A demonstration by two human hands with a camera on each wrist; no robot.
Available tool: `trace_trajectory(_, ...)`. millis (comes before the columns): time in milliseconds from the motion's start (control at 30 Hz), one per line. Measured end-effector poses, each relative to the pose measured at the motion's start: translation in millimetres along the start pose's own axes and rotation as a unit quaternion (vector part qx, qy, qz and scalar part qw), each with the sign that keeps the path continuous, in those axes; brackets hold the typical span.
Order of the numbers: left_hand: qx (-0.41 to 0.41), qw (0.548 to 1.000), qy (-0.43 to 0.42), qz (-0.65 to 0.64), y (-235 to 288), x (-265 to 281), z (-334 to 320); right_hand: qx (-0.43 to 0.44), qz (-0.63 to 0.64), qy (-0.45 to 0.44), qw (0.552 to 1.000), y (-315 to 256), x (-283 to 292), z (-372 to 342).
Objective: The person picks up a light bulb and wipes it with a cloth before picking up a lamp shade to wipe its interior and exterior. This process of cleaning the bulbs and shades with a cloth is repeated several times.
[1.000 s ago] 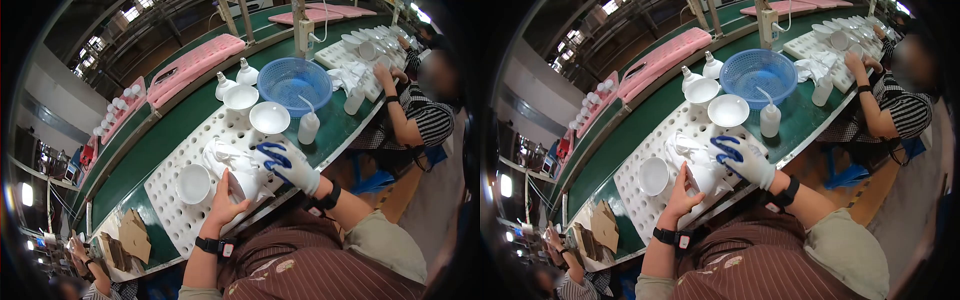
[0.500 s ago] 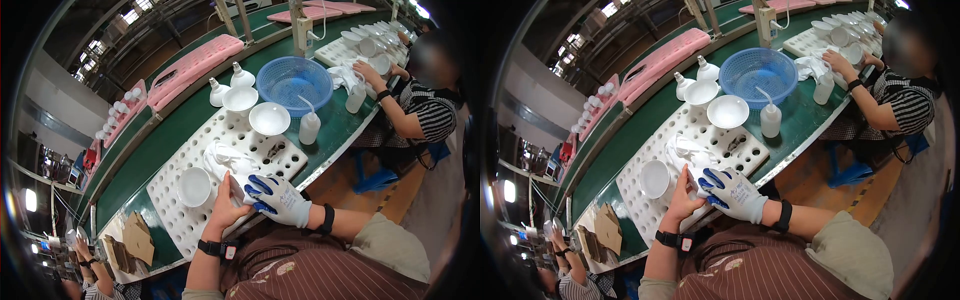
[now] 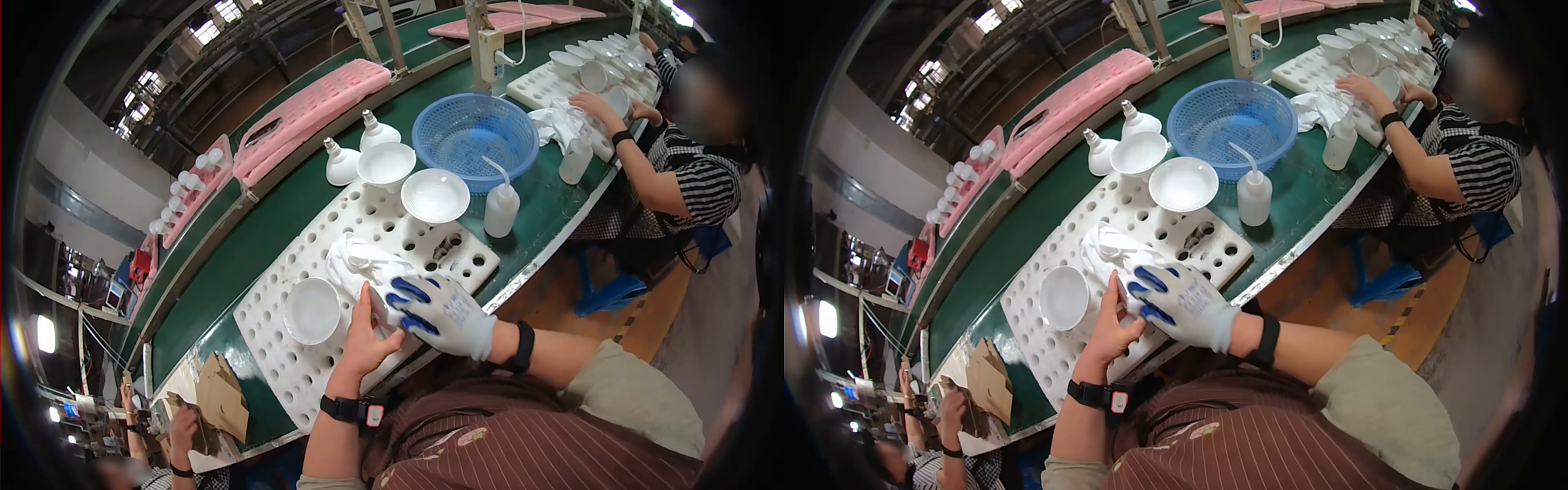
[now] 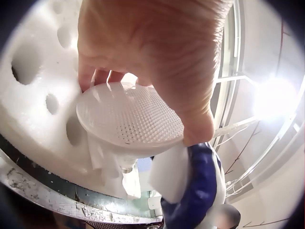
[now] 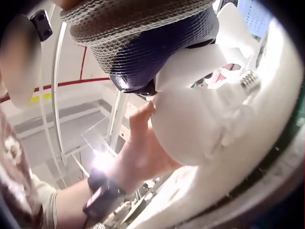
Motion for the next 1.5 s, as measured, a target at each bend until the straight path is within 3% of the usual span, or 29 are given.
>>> trace_trajectory(133,0.018,1.0,0.002,-0.024,1.5,-2.6,-3.2,-0.165,0.189,-0.158,0.955,20.8,-20.7,42.4)
trace_trajectory(167,0.017,0.999,0.005,-0.027,0.2,-1.9,-0.7,-0.164,0.186,-0.153,0.957,18.5,-18.3,35.7)
trace_trajectory(233,-0.004,1.0,-0.007,0.004,7.4,-0.8,-1.2,-0.034,0.019,0.016,0.999,6.8,-7.6,2.9)
trace_trajectory(367,-0.035,0.999,-0.005,0.018,4.1,-3.8,-3.0,-0.027,0.016,0.003,0.999,-1.4,-0.2,-23.3)
trace_trajectory(433,0.022,0.998,0.01,-0.051,1.8,-2.7,-1.6,-0.029,0.027,-0.006,0.999,1.4,-3.9,2.3)
trace_trajectory(567,-0.002,1.0,-0.005,-0.029,9.7,-2.2,-2.2,-0.12,0.128,-0.119,0.977,41.0,-31.4,52.2)
trace_trajectory(633,-0.002,0.999,0.004,-0.038,8.0,-0.8,-1.2,-0.186,0.27,-0.061,0.943,42.2,-8.6,41.9)
trace_trajectory(700,-0.008,1.0,0.002,-0.013,6.9,-2.4,-3.4,-0.267,0.431,-0.057,0.86,68.4,-10.5,26.8)
trace_trajectory(800,-0.01,1.0,0.002,-0.014,6.3,-3.4,-2.7,-0.264,0.44,-0.055,0.856,61.4,11.8,10.6)
trace_trajectory(867,-0.004,1.0,0.003,-0.021,4.2,-2.7,-2.1,-0.184,0.377,0.0,0.908,52.7,12.0,0.2)
trace_trajectory(900,0.001,1.0,0.003,-0.026,3.8,-2.5,-2.3,-0.178,0.344,-0.012,0.922,44.5,14.0,-1.6)
trace_trajectory(1000,0.007,1.0,0.0,-0.021,8.4,-4.2,-0.7,-0.036,0.159,-0.027,0.986,7.5,10.8,-3.8)
trace_trajectory(1167,0.008,0.999,0.012,-0.035,18.3,-3.2,-5.0,-0.013,0.027,0.007,1.0,24.0,-11.4,-14.3)
trace_trajectory(1233,-0.036,0.999,0.003,0.011,27.4,-4.9,-8.4,-0.048,-0.061,-0.032,0.996,43.3,-5.2,-23.0)
trace_trajectory(1333,-0.048,0.998,-0.004,0.039,33.2,-5.1,-18.4,-0.066,-0.018,-0.045,0.997,42.2,8.4,-24.4)
trace_trajectory(1433,-0.077,0.994,0.007,0.073,40.3,-12.6,-26.7,-0.011,0.12,-0.039,0.992,2.3,20.5,-24.6)
trace_trajectory(1500,-0.094,0.991,0.027,0.088,44.7,-15.6,-26.7,0.018,0.116,-0.022,0.993,-2.5,3.3,-30.7)
Point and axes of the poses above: each hand's wrist, its own z-axis towards the middle knuckle, its own x-axis out of the back of the hand, y = z × x, the point moved 3 cm from there along z, towards the middle knuckle, and after that the axes turned 14 degrees about -x, right-handed, at the moved point
